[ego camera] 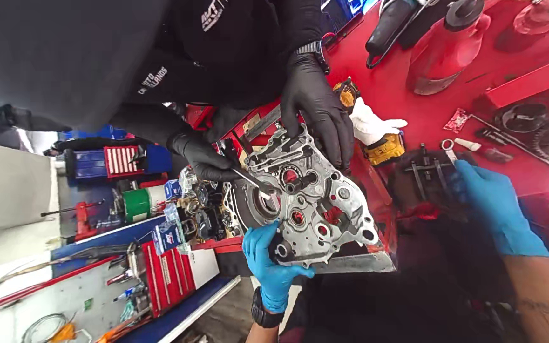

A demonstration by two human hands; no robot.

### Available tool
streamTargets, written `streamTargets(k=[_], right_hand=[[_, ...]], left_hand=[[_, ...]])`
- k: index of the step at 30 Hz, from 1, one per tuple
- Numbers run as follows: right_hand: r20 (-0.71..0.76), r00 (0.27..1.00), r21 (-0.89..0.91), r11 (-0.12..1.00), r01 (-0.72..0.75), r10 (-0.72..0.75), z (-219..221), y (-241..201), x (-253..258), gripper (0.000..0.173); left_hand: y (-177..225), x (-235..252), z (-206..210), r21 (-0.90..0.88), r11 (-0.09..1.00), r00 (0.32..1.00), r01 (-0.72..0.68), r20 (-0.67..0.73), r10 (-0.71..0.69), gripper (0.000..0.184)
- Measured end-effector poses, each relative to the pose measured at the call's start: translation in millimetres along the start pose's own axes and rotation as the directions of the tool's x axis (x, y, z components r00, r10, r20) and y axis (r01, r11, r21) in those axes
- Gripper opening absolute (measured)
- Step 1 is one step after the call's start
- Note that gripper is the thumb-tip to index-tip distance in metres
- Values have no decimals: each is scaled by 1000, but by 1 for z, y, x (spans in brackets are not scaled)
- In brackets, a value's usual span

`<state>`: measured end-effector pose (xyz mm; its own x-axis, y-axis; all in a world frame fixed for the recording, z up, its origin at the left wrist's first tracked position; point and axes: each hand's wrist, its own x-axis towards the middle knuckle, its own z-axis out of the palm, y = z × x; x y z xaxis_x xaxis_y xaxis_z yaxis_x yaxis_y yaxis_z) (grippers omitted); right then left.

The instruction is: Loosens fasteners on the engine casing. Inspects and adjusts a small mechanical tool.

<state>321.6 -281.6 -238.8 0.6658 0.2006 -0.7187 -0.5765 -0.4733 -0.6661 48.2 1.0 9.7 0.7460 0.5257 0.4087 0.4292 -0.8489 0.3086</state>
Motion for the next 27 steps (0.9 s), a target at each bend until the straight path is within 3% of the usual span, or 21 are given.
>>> streamTargets(k=[15, 27], right_hand=[[-33, 997, -46, 996, -71, 70, 2, 1, 5, 58], [-48, 994, 1, 995, -98, 98, 4, -2, 5, 52]], left_hand=[[2, 0, -2, 18, 1000, 1000, -8, 12, 8, 89], [3, 0, -4, 21, 1000, 1000, 4, 17, -5, 88]])
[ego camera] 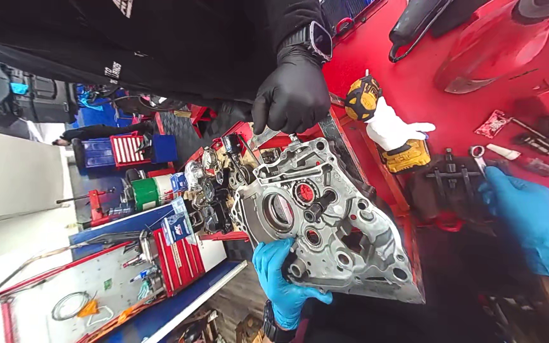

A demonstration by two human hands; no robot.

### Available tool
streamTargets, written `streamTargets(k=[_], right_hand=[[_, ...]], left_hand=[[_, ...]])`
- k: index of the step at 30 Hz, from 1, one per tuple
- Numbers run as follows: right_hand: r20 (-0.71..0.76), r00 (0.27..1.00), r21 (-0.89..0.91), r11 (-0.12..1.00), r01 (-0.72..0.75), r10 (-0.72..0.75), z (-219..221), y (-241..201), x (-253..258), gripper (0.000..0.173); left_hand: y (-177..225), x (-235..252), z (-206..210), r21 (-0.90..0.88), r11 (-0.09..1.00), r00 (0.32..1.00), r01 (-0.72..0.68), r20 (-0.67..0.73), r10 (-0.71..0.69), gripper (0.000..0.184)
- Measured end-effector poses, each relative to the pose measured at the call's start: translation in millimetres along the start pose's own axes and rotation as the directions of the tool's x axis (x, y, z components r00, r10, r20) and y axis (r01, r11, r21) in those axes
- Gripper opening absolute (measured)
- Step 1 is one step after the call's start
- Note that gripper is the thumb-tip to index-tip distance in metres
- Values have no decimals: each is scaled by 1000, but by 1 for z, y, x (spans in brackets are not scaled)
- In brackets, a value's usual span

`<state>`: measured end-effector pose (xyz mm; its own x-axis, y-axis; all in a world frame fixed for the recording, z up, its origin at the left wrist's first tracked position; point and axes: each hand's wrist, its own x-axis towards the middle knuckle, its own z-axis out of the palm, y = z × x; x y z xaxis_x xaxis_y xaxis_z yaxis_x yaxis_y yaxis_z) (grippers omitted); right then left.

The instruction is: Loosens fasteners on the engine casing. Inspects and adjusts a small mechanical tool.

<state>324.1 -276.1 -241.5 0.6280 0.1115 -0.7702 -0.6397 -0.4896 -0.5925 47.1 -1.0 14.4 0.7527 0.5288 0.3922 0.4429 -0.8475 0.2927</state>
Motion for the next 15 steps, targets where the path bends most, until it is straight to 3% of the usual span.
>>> streamTargets(k=[15], right_hand=[[1, 1000, 9, 1000, 2, -2, -2, -4, -1, 52]], left_hand=[[2, -1, 2, -7, 1000, 1000, 14, 2, -14, 89]])
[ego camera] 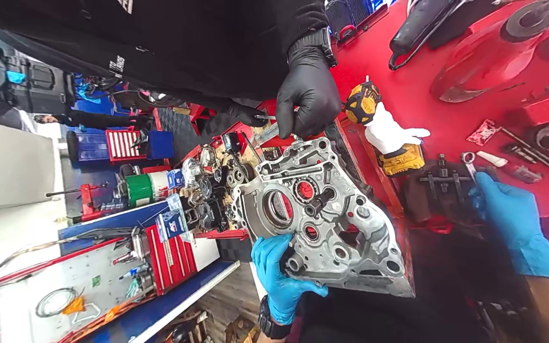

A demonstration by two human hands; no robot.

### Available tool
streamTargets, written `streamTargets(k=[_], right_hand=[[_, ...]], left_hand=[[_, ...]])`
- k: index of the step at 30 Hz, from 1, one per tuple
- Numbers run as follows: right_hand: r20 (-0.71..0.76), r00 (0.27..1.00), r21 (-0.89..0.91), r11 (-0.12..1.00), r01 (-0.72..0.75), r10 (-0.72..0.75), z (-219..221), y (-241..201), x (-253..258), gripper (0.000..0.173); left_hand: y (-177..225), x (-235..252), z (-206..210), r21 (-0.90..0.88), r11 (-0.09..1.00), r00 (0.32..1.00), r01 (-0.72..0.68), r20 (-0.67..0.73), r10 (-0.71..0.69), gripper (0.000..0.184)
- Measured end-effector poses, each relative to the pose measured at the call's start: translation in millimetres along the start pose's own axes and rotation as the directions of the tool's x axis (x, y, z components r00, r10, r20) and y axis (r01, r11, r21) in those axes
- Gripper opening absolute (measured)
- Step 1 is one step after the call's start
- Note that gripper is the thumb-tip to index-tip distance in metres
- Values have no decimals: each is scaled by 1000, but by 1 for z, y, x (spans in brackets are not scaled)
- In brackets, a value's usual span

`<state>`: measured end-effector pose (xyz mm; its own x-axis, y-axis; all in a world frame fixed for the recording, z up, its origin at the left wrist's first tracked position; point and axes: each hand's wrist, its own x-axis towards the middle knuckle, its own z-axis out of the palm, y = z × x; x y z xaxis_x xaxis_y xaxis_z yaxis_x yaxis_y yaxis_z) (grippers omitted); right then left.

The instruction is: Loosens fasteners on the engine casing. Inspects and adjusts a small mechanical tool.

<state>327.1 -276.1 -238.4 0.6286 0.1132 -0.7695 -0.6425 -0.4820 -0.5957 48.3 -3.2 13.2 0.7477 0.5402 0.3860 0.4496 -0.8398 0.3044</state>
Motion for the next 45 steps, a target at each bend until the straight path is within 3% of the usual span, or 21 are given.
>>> streamTargets(k=[6, 9, 11, 14, 15, 19, 21, 23, 27, 30, 32, 36, 40, 45], right_hand=[[41, 999, -20, 999, 35, -34, -1, -7, -7, 54], [14, 996, -102, 991, 87, -86, -3, -9, -12, 47], [-69, 976, -308, 935, 177, -208, -3, -15, -23, 42], [-157, 839, -566, 744, 356, -521, 1, -23, -44, 46], [-137, 826, -597, 711, 371, -546, 9, -27, -50, 47], [-73, 908, -681, 686, 257, -412, 57, -26, -44, 85], [-89, 922, -721, 663, 200, -376, 67, -30, -36, 90], [-58, 942, -715, 672, 192, -330, 64, -38, -36, 82], [61, 956, -533, 801, 274, -286, 27, -47, -27, 69], [143, 954, -208, 934, 291, -265, 1, -39, -27, 60], [187, 946, 44, 965, 260, -264, -10, -35, -36, 56], [262, 856, 470, 834, 290, -445, -24, -39, -62, 48], [151, 762, 530, 702, 476, -630, -34, -75, -109, 58], [154, 654, 556, 612, 562, -741, -48, -119, -153, 63]], left_hand=[[2, 2, -4, -10, 1000, 999, 25, 31, -25, 91], [1, 3, -3, -19, 1000, 999, 19, 44, -18, 90], [0, 3, -4, -2, 1000, 999, 12, 41, -12, 90], [-1, 3, -2, -9, 1000, 1000, -2, 17, 2, 90], [-2, 3, -1, -9, 1000, 1000, -11, 14, 11, 90], [-2, 4, 2, -24, 999, 1000, -29, 6, 29, 90], [-1, 4, 4, -34, 999, 1000, -18, 4, 18, 91], [0, 2, 2, -37, 999, 1000, -8, -8, 7, 92], [0, 8, 7, -43, 999, 999, -27, -41, 25, 93], [0, 7, 8, -50, 998, 998, -36, -45, 34, 93], [0, 7, 9, -50, 998, 998, -41, -44, 39, 94], [-1, 7, 10, -57, 996, 997, -61, -47, 58, 94], [-1, 8, 9, -50, 997, 997, -62, -42, 60, 93], [-1, 8, 11, -62, 996, 997, -63, -41, 60, 93]])
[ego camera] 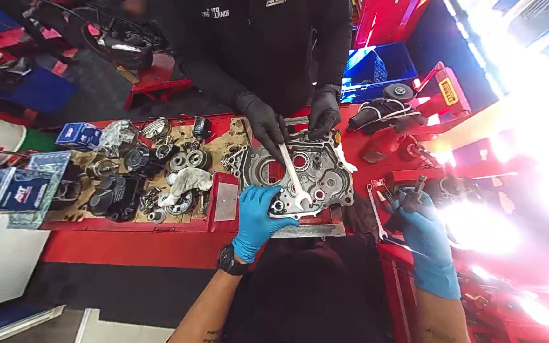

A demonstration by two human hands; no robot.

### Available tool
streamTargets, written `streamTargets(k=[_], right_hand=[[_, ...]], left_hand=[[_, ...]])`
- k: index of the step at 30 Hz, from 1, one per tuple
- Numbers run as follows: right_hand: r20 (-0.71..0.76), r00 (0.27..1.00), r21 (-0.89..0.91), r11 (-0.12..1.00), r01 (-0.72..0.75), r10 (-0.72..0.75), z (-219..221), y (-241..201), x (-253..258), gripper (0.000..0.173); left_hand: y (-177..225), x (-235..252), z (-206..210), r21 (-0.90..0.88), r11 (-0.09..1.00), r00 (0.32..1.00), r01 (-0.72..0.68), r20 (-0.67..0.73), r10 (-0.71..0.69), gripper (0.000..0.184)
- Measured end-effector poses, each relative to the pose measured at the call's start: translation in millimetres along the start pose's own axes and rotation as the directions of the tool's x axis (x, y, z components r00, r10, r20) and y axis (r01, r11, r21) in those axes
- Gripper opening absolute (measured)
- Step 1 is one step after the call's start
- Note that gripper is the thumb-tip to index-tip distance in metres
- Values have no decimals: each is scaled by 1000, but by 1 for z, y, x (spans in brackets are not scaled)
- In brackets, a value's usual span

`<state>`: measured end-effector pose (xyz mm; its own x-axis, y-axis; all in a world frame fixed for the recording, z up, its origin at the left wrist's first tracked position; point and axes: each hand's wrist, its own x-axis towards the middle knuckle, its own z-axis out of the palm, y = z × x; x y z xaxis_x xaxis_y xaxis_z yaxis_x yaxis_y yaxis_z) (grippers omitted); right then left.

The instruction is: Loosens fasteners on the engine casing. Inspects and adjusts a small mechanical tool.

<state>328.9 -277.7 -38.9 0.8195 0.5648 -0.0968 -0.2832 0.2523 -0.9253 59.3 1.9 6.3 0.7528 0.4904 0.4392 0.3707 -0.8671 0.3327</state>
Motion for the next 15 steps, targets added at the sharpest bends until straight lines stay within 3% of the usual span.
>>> streamTargets(k=[7, 15], right_hand=[[-34, 998, -49, 997, 54, -56, 31, -36, -5, 63], [-41, 997, -29, 998, 57, -58, 32, -35, -10, 62]], left_hand=[[1, 0, -1, 1, 1000, 1000, 2, 2, -2, 93], [0, 1, 0, -10, 1000, 1000, -2, 0, 2, 92]])
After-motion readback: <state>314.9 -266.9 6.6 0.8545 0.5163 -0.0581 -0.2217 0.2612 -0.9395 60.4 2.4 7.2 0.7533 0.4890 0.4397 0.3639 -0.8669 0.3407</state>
